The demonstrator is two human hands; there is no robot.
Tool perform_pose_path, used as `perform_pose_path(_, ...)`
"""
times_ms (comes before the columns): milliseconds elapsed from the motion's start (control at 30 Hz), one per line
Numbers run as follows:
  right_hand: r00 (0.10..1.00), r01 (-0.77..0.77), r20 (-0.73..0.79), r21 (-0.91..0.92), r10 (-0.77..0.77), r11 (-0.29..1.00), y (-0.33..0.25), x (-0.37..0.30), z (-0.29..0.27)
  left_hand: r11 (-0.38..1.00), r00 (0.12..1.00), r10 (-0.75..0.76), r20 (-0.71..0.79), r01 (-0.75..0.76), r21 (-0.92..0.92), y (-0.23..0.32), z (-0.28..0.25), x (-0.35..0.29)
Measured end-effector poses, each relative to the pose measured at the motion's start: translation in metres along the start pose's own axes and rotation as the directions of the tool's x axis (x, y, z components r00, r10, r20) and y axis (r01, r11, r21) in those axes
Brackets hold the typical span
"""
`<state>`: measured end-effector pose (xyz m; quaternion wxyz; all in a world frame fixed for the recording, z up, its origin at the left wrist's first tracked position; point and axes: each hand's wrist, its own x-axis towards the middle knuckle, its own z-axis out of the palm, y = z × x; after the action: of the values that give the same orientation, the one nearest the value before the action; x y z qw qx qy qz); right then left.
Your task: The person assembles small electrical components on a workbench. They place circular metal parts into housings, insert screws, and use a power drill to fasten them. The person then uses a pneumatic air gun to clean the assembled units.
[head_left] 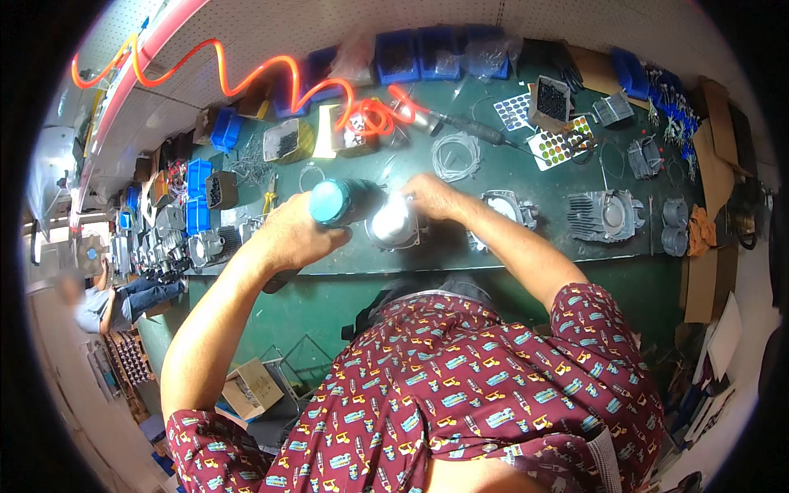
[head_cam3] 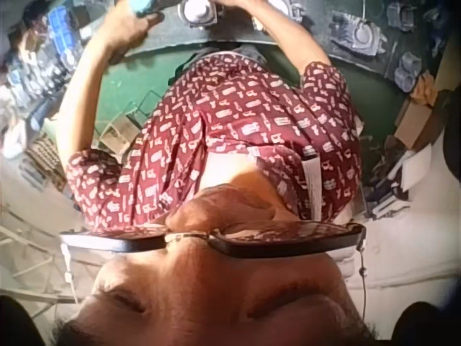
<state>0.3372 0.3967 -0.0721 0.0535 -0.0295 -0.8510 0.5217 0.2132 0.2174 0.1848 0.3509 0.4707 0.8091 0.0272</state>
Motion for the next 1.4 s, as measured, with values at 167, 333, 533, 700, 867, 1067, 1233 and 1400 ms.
perform_pose_path(167, 0.996, -0.031, -0.079, 0.03, 0.033, 0.999, -0.005, -0.006, -0.001, 0.989, 0.999, 0.032, -0.034, -0.036, -0.142, -0.002, 0.009, -0.02)
perform_pose_path(333, 0.873, -0.341, -0.094, 0.585, 0.479, 0.736, -0.007, -0.011, -0.016, 0.937, 0.971, 0.111, -0.212, -0.174, -0.303, 0.004, 0.012, -0.05)
perform_pose_path(533, 0.812, -0.303, -0.055, 0.811, 0.581, 0.5, -0.041, -0.053, -0.038, 0.804, 0.957, -0.06, -0.284, -0.123, -0.582, -0.046, 0.054, -0.089)
perform_pose_path(700, 0.808, -0.154, -0.041, 0.948, 0.588, 0.277, -0.059, -0.071, -0.013, 0.645, 0.94, -0.092, -0.328, -0.195, -0.739, -0.097, 0.109, -0.107)
perform_pose_path(867, 0.813, -0.133, -0.012, 0.97, 0.583, 0.205, -0.077, -0.071, 0.01, 0.455, 0.966, -0.134, -0.22, -0.137, -0.88, -0.11, 0.12, -0.116)
perform_pose_path(1067, 0.794, -0.147, -0.002, 0.97, 0.608, 0.195, -0.094, -0.069, 0.024, 0.397, 0.96, -0.155, -0.233, -0.156, -0.905, -0.131, 0.127, -0.127)
perform_pose_path(1233, 0.805, -0.161, -0.017, 0.956, 0.593, 0.246, -0.09, -0.066, 0.036, 0.344, 0.961, -0.177, -0.213, -0.142, -0.928, -0.144, 0.133, -0.133)
perform_pose_path(1400, 0.796, -0.173, -0.011, 0.954, 0.605, 0.245, -0.1, -0.065, 0.038, 0.347, 0.963, -0.145, -0.226, -0.164, -0.923, -0.154, 0.135, -0.136)
